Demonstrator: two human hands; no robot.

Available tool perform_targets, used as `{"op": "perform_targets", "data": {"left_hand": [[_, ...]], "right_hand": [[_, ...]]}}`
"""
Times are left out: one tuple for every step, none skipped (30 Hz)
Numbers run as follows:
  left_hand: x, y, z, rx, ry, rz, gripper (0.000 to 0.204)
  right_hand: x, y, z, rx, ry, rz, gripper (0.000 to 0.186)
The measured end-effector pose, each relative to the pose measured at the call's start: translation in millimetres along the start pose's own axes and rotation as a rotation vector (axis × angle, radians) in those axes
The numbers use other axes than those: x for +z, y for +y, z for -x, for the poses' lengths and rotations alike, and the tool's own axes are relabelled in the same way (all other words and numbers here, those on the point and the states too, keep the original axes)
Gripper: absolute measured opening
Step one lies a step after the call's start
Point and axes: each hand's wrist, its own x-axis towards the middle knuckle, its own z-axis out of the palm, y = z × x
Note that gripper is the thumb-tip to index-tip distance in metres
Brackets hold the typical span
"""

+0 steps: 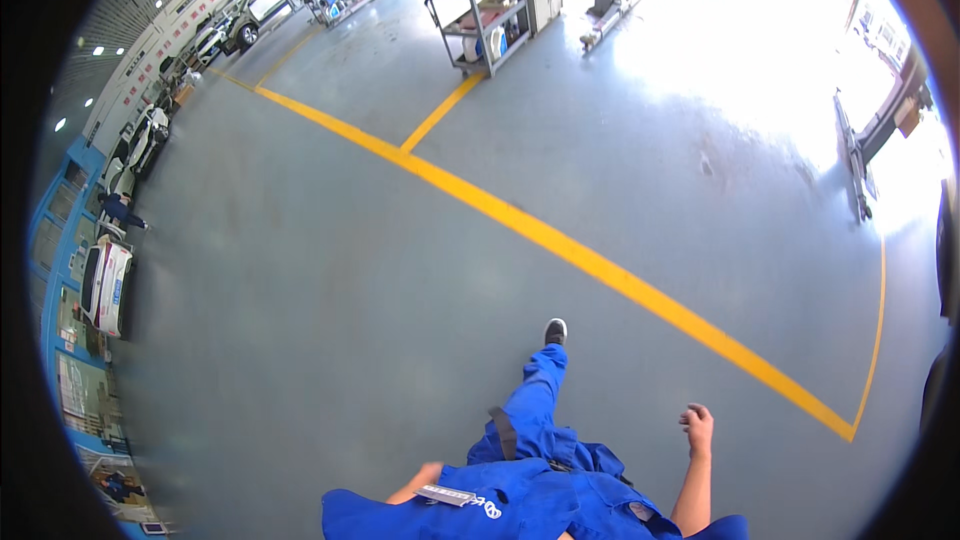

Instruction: The person sands the edges and surfaces of a car door and a car hood using a red sanding block. They work on both the interior and exterior surfaces, moving around the parts to reach different areas. The person then walks away from the parts toward the garage exit.

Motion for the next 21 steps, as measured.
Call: {"op": "perform_targets", "data": {"left_hand": [[-7.6,58.3,-22.0,-0.111,-0.014,0.096,0.031],[-29.1,114.8,-41.3,-0.174,-0.021,0.140,0.031],[-48.3,175.2,-62.1,-0.128,0.022,0.232,0.031],[-58.9,248.5,-85.1,-0.097,0.020,0.253,0.030],[-86.4,340.1,-122.2,-0.008,0.046,0.265,0.030],[-114.9,412.4,-143.2,0.058,0.074,0.266,0.030],[-154.9,511.6,-173.3,0.181,0.109,0.303,0.030],[-172.4,587.1,-184.8,0.301,0.122,0.321,0.029],[-224.1,701.5,-213.5,0.465,0.156,0.345,0.029],[-273.8,837.8,-227.1,0.628,0.166,0.369,0.029],[-327.5,974.0,-231.9,0.783,0.182,0.360,0.029],[-375.1,1062.3,-216.6,0.914,0.198,0.367,0.029],[-403.0,1140.3,-205.3,1.024,0.202,0.345,0.029],[-422.1,1196.1,-198.2,1.098,0.205,0.319,0.029],[-438.6,1237.7,-196.9,1.131,0.212,0.303,0.029],[-454.2,1260.1,-206.5,1.130,0.233,0.319,0.029],[-472.8,1283.6,-215.1,1.128,0.257,0.330,0.028],[-496.1,1323.7,-225.8,1.129,0.271,0.343,0.028],[-517.1,1352.4,-247.5,1.098,0.277,0.360,0.028],[-530.7,1369.8,-269.8,1.009,0.251,0.380,0.028],[-542.9,1382.1,-297.2,0.917,0.236,0.407,0.029]], "right_hand": [[6.0,-47.5,-56.2,-0.022,0.056,-0.012,0.023],[9.0,-69.1,-119.1,-0.034,0.049,-0.024,0.022],[13.9,-99.2,-164.8,-0.131,0.021,-0.041,0.021],[2.6,-113.2,-220.4,-0.094,0.024,-0.006,0.019],[5.3,-132.6,-280.0,-0.111,0.042,-0.017,0.019],[7.5,-131.4,-315.9,-0.023,-0.034,0.159,0.027],[27.9,-158.8,-366.5,-0.082,-0.041,0.168,0.026],[31.6,-167.5,-387.9,-0.094,-0.059,0.194,0.026],[57.6,-204.8,-439.5,-0.129,-0.091,0.190,0.026],[79.6,-265.1,-498.4,-0.166,-0.095,0.192,0.026],[94.9,-328.1,-560.6,-0.201,-0.097,0.204,0.026],[106.5,-384.3,-615.3,-0.252,-0.097,0.194,0.026],[117.4,-413.7,-660.2,-0.267,-0.078,0.188,0.026],[123.0,-434.2,-695.6,-0.270,-0.072,0.180,0.026],[129.5,-446.0,-742.4,-0.264,-0.074,0.181,0.026],[139.1,-463.3,-789.5,-0.268,-0.090,0.184,0.026],[144.6,-481.3,-831.7,-0.253,-0.100,0.182,0.026],[144.8,-514.5,-866.4,-0.244,-0.091,0.186,0.026],[148.9,-538.3,-902.1,-0.212,-0.084,0.194,0.026],[151.8,-548.6,-925.3,-0.151,-0.086,0.220,0.026],[156.4,-559.3,-949.0,-0.100,-0.091,0.238,0.025]]}}
